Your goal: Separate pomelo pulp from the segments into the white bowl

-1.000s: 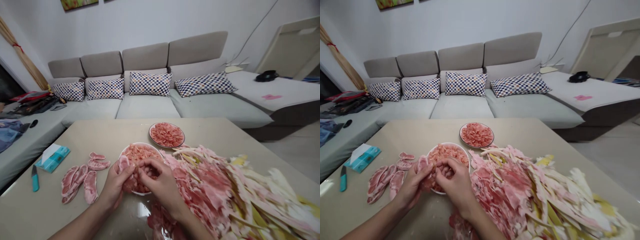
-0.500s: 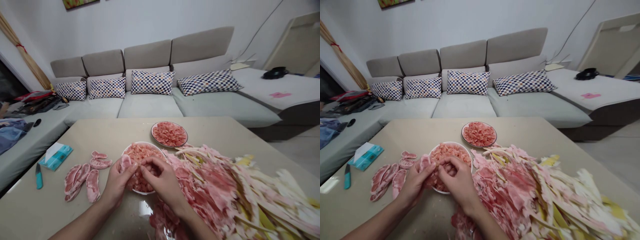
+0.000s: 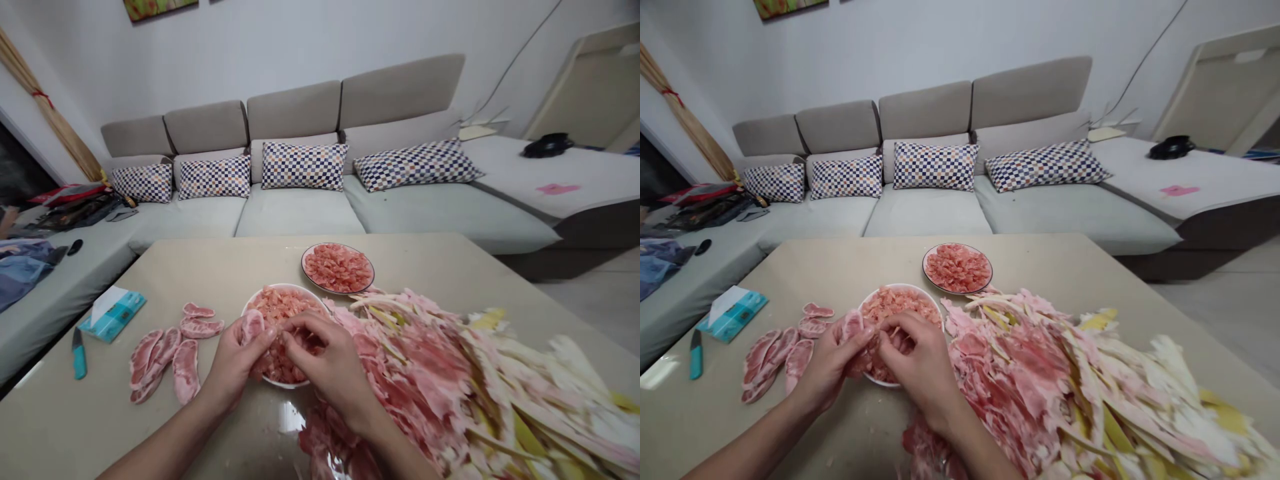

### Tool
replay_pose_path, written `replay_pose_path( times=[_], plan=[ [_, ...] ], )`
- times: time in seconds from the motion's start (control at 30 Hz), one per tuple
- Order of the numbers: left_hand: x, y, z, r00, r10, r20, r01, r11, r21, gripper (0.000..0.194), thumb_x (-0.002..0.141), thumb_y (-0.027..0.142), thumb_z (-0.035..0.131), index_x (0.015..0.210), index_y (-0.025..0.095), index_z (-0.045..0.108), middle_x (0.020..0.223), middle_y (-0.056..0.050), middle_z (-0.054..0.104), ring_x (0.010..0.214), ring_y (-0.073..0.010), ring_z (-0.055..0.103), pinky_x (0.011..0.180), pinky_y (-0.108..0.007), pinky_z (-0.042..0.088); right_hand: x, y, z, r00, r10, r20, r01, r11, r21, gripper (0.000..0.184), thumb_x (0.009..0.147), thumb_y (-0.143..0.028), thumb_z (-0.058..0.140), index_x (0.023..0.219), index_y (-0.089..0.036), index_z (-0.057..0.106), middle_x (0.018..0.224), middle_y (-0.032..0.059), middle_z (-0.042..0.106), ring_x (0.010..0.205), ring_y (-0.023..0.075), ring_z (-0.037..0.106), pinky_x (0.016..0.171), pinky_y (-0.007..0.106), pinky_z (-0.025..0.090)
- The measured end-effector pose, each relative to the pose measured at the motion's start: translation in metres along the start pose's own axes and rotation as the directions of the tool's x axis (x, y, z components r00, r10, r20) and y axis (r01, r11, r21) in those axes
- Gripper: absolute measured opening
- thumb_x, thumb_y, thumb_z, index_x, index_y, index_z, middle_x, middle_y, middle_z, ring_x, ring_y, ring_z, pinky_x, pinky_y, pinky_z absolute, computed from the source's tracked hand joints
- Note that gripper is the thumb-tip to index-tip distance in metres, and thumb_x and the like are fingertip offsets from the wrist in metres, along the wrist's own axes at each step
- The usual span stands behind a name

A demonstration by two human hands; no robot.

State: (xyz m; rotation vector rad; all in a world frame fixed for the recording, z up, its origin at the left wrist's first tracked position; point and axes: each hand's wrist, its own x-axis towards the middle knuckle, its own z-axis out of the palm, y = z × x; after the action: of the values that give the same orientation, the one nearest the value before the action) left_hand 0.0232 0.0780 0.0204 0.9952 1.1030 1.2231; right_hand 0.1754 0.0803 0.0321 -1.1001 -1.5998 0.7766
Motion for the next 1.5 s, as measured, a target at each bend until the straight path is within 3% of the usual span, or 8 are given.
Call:
replay_pose_path(
  times=[0.37, 0.63, 0.77, 0.93, 1.03, 1.17, 1.33, 1.5],
  plan=[
    [0.001, 0.003, 0.001, 0.996, -0.073, 0.044, 0.077, 0.992, -0.101, 0.021, 0.074, 0.033, 0.076, 0.082, 0.016, 0.066, 0.068, 0.001, 0.067, 0.058, -0.0123, 0.059, 0.057, -0.023, 0.047, 0.004, -0.004, -0.013, 0.983, 0.184, 0.022, -0.186, 0.979, 0.086, 0.013, 0.079, -0.027, 0.057, 0.073, -0.018, 0.064, 0.069, 0.0007, 0.063, 0.06, 0.0139, 0.054, 0.054, 0.023, 0.042],
    [0.01, 0.015, 0.0, 1.0, -0.027, 0.002, 0.027, 0.999, -0.022, 0.04, 0.076, 0.04, 0.073, 0.11, 0.018, 0.069, 0.104, -0.009, 0.073, 0.098, -0.0216, 0.065, 0.085, -0.028, 0.048, -0.007, -0.022, -0.06, 0.992, 0.13, 0.001, -0.13, 0.991, -0.042, 0.027, 0.091, -0.036, 0.045, 0.069, -0.022, 0.048, 0.063, -0.0017, 0.05, 0.06, 0.0144, 0.048, 0.055, 0.025, 0.037],
    [0.009, 0.025, -0.004, 0.995, -0.097, -0.001, 0.096, 0.991, -0.094, 0.045, 0.078, 0.034, 0.072, 0.119, 0.018, 0.064, 0.113, -0.01, 0.071, 0.097, -0.0214, 0.067, 0.079, -0.027, 0.051, -0.018, -0.038, -0.075, 0.996, 0.034, -0.086, -0.048, 0.985, -0.164, 0.035, 0.094, -0.035, 0.04, 0.061, -0.023, 0.039, 0.058, -0.001, 0.046, 0.055, 0.0145, 0.045, 0.051, 0.026, 0.034],
    [0.001, 0.032, -0.017, 0.989, -0.145, 0.007, 0.139, 0.934, -0.328, 0.04, 0.08, 0.012, 0.067, 0.119, 0.017, 0.063, 0.099, -0.007, 0.073, 0.088, -0.0186, 0.069, 0.075, -0.025, 0.054, -0.033, -0.039, -0.082, 0.971, 0.001, 0.24, 0.089, 0.928, -0.362, 0.029, 0.088, -0.025, 0.049, 0.059, -0.022, 0.049, 0.058, -0.0003, 0.056, 0.051, 0.0133, 0.049, 0.048, 0.025, 0.034],
    [-0.009, 0.03, -0.026, 0.974, -0.222, 0.03, 0.21, 0.856, -0.472, 0.032, 0.083, 0.007, 0.061, 0.114, 0.014, 0.064, 0.094, -0.008, 0.072, 0.087, -0.0189, 0.07, 0.08, -0.03, 0.055, -0.044, -0.034, -0.071, 0.872, 0.098, 0.48, 0.137, 0.893, -0.429, 0.023, 0.078, -0.009, 0.054, 0.061, -0.023, 0.061, 0.064, -0.001, 0.066, 0.054, 0.013, 0.054, 0.05, 0.024, 0.034],
    [-0.026, 0.028, -0.029, 0.953, -0.3, 0.049, 0.274, 0.778, -0.566, 0.024, 0.088, 0.011, 0.059, 0.111, 0.015, 0.064, 0.097, -0.008, 0.07, 0.086, -0.0166, 0.069, 0.082, -0.032, 0.056, -0.058, -0.034, -0.032, 0.79, 0.145, 0.595, 0.224, 0.836, -0.501, 0.025, 0.068, -0.005, 0.063, 0.051, -0.022, 0.067, 0.049, -0.0009, 0.064, 0.043, 0.0113, 0.048, 0.046, 0.026, 0.026],
    [-0.046, 0.026, -0.028, 0.941, -0.338, -0.009, 0.251, 0.715, -0.653, 0.018, 0.091, 0.016, 0.057, 0.107, 0.017, 0.065, 0.086, -0.003, 0.068, 0.075, -0.0118, 0.067, 0.072, -0.027, 0.056, -0.069, -0.028, 0.014, 0.792, 0.09, 0.604, 0.273, 0.833, -0.482, 0.009, 0.067, -0.014, 0.07, 0.069, -0.022, 0.073, 0.065, 0.0016, 0.073, 0.051, 0.0136, 0.055, 0.047, 0.025, 0.024],
    [-0.052, 0.017, -0.032, 0.919, -0.389, -0.054, 0.254, 0.692, -0.675, 0.014, 0.092, 0.02, 0.056, 0.101, 0.015, 0.065, 0.088, -0.004, 0.068, 0.072, -0.012, 0.066, 0.063, -0.024, 0.055, -0.063, -0.016, 0.015, 0.815, 0.21, 0.539, 0.079, 0.883, -0.463, 0.014, 0.075, -0.019, 0.066, 0.061, -0.019, 0.069, 0.057, 0.0004, 0.067, 0.051, 0.0127, 0.054, 0.049, 0.024, 0.027]
  ],
)
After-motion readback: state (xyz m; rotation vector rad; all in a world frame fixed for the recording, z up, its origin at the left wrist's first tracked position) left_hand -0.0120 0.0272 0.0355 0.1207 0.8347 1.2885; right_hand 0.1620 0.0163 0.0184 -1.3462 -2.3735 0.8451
